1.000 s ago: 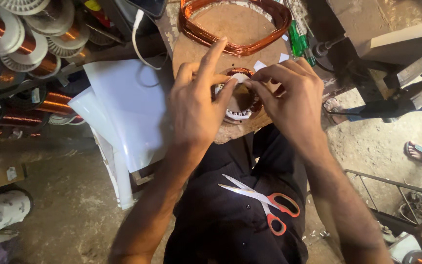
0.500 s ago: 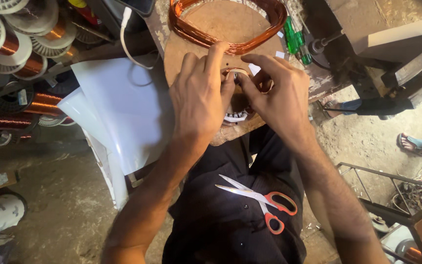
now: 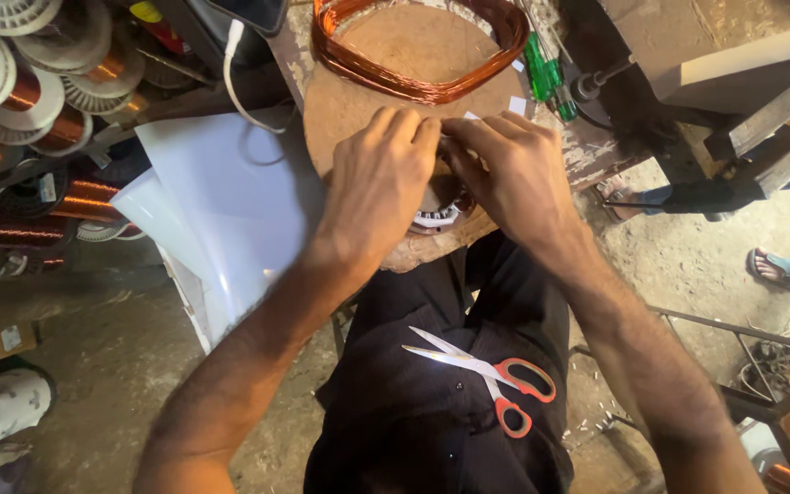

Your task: The person cuts small rectangular pieces from a white strip using scissors and places them between the copper windings of a toroidal coil. They repeat this process multiple times, inserting the pieces into the gaps of the coil.

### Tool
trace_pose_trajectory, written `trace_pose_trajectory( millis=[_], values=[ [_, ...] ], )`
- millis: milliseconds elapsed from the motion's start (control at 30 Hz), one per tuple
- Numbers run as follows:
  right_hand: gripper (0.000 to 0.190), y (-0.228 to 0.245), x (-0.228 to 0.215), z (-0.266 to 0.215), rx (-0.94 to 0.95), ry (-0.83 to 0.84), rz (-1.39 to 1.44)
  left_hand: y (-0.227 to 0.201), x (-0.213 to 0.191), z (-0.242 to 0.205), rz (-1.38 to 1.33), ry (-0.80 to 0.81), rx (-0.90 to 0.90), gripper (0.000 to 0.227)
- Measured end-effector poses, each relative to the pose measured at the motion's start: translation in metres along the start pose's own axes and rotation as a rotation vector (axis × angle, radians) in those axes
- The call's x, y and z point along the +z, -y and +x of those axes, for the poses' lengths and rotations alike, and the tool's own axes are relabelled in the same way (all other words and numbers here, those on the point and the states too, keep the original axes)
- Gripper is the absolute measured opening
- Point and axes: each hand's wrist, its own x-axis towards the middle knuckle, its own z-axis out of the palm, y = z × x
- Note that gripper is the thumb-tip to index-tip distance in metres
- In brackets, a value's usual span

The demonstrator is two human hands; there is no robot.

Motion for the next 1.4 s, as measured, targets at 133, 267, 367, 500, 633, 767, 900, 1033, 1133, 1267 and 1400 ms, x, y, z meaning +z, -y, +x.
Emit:
trace_pose_trajectory(
  millis=[133, 267, 367, 500, 633, 767, 900, 1033, 1133, 1267, 1400],
  values=[
    [0.018, -0.003, 0.007, -0.005, -0.04, -0.058, -0.05, 0.0, 0.004, -0.003, -0.028, -0.005, -0.052, 0.024],
    [0.02, -0.006, 0.005, -0.001, -0.027, 0.001, -0.056, 0.0, -0.005, -0.004, -0.058, -0.002, -0.083, 0.026],
    [0.025, -0.008, 0.008, 0.0, -0.034, 0.051, -0.156, 0.001, -0.005, -0.002, -0.054, -0.004, -0.045, 0.026],
    [0.032, -0.004, 0.02, 0.003, -0.014, 0.033, -0.302, 0.006, -0.002, 0.002, -0.09, 0.004, -0.072, 0.021],
    [0.02, -0.005, 0.018, -0.004, 0.047, -0.023, -0.042, 0.011, -0.003, -0.002, -0.292, -0.129, -0.092, 0.025],
    [0.02, -0.006, 0.01, -0.009, 0.041, -0.093, -0.025, 0.026, 0.001, -0.002, -0.612, -0.146, -0.201, 0.042],
    [0.018, -0.018, 0.006, 0.003, 0.073, 0.02, 0.077, 0.045, 0.012, -0.004, -0.794, -0.006, -0.436, 0.051],
    [0.015, -0.034, 0.003, 0.016, 0.396, 0.199, 0.546, 0.054, 0.021, 0.003, -1.075, 0.052, -0.623, 0.049],
    [0.021, -0.034, 0.005, 0.011, 0.442, 0.079, 0.577, 0.049, 0.018, 0.003, -1.1, -0.016, -0.663, 0.052],
    [0.031, -0.012, 0.006, -0.006, 0.261, -0.135, 0.114, 0.023, 0.002, -0.01, -0.584, -0.121, -0.447, 0.042],
    [0.019, 0.017, 0.005, -0.003, 0.102, -0.143, -0.024, -0.007, -0.004, -0.008, -0.086, -0.187, -0.216, 0.025]
  ],
)
